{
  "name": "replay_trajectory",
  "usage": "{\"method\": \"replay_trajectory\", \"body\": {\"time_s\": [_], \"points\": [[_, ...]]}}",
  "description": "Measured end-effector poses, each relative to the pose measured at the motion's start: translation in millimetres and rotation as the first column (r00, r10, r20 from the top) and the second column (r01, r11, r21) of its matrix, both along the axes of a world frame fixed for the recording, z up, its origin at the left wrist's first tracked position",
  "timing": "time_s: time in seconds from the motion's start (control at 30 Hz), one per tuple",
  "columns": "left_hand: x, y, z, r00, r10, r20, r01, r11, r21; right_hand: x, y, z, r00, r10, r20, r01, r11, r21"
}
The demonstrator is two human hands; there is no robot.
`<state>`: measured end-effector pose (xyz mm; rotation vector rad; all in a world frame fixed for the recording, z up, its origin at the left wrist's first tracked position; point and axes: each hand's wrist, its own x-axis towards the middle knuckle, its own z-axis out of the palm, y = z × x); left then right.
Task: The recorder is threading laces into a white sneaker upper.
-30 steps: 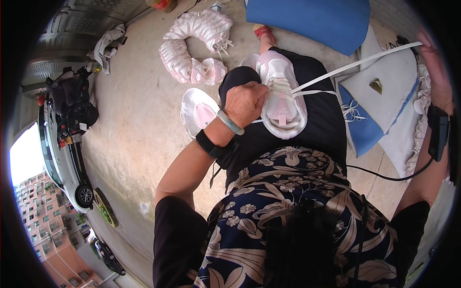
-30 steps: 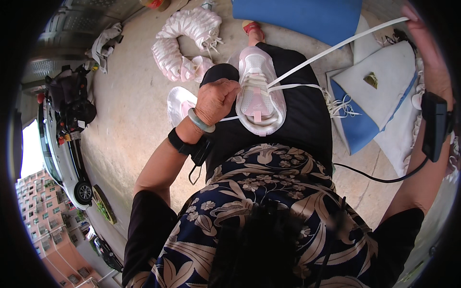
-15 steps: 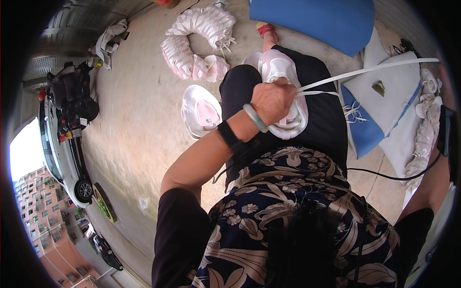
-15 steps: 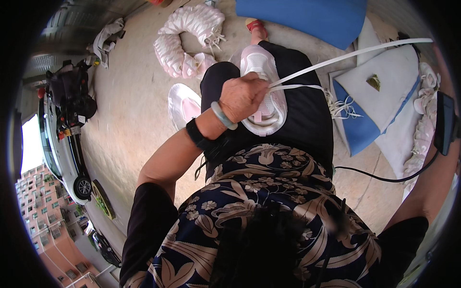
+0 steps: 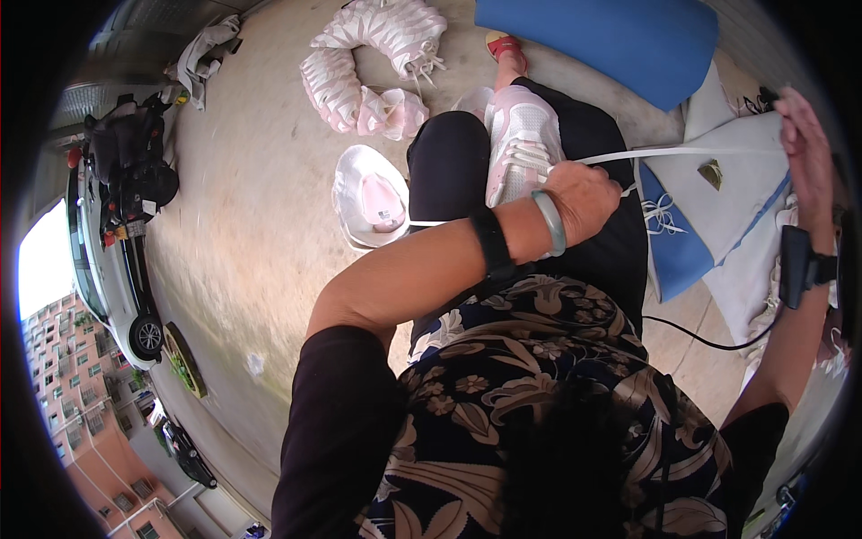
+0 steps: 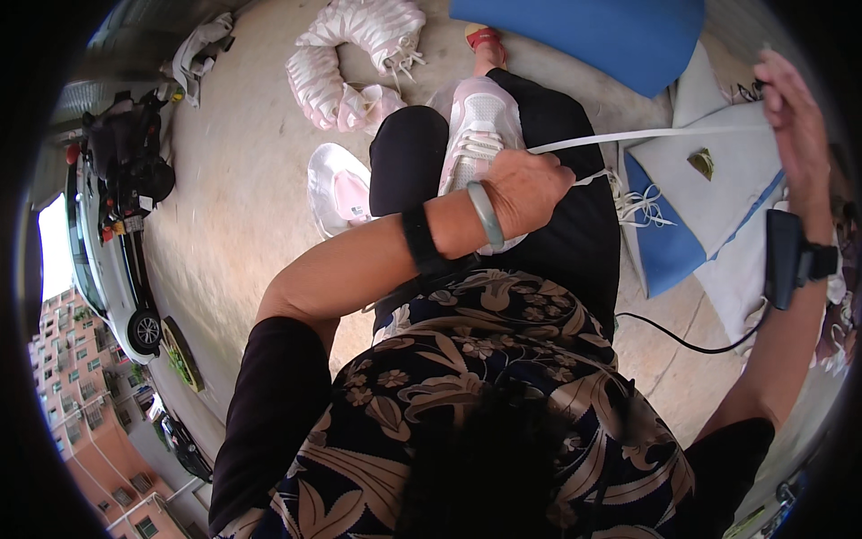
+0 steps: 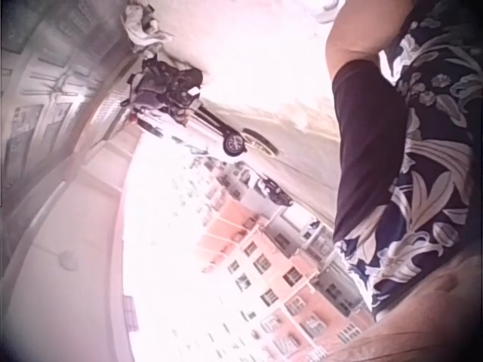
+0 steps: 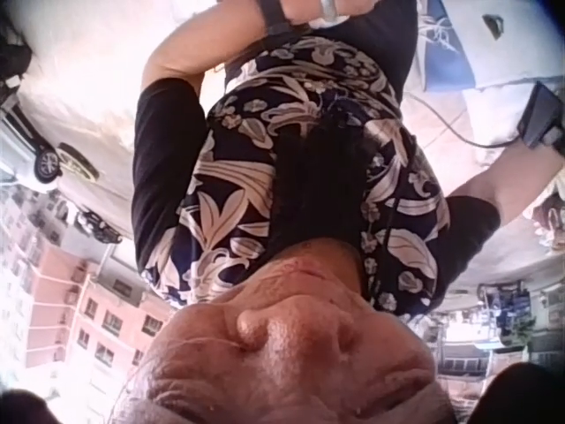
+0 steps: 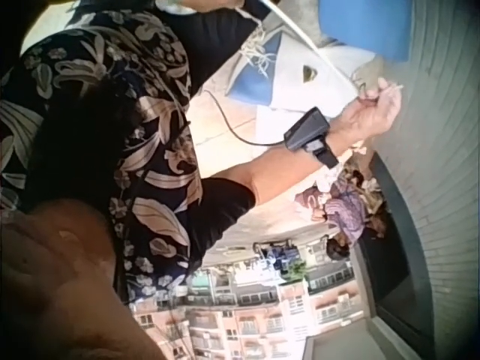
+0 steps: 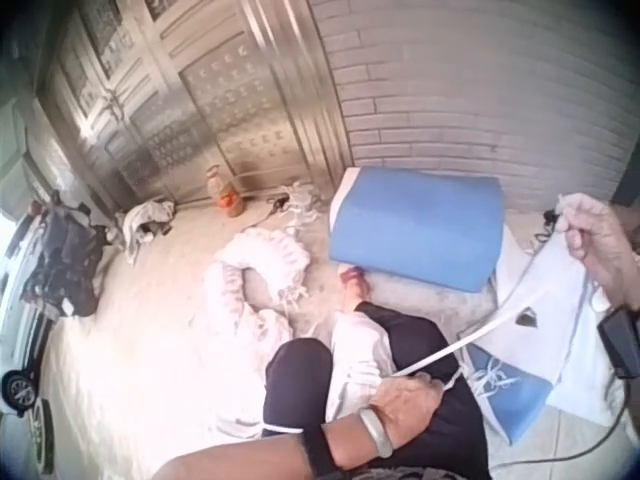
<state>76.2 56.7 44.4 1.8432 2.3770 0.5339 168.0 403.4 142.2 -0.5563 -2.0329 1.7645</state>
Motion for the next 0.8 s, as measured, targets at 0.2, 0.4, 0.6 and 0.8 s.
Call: {"method": "replay_trajectory", "body": {"time_s": [0.2,0.4,0.6,0.8], "points": [[-43.5,-9.2,51.8,0.886,0.047,0.461,-0.237,0.901,0.364,-43.5,-129.4,-96.7,0.927,0.304,0.218,-0.264,0.944,-0.197],[-57.4,-25.7,54.6,0.758,0.113,0.642,-0.437,0.819,0.372,-66.1,-209.5,-136.0,0.849,0.515,0.116,-0.512,0.857,-0.054],[-59.8,-28.8,54.2,0.604,0.177,0.777,-0.628,0.706,0.328,-58.5,-233.5,-135.2,0.848,0.516,0.124,-0.528,0.798,0.292],[-60.8,-26.3,54.2,0.581,0.220,0.784,-0.683,0.657,0.321,-54.1,-245.3,-135.1,0.873,0.476,0.110,-0.478,0.787,0.391]]}}
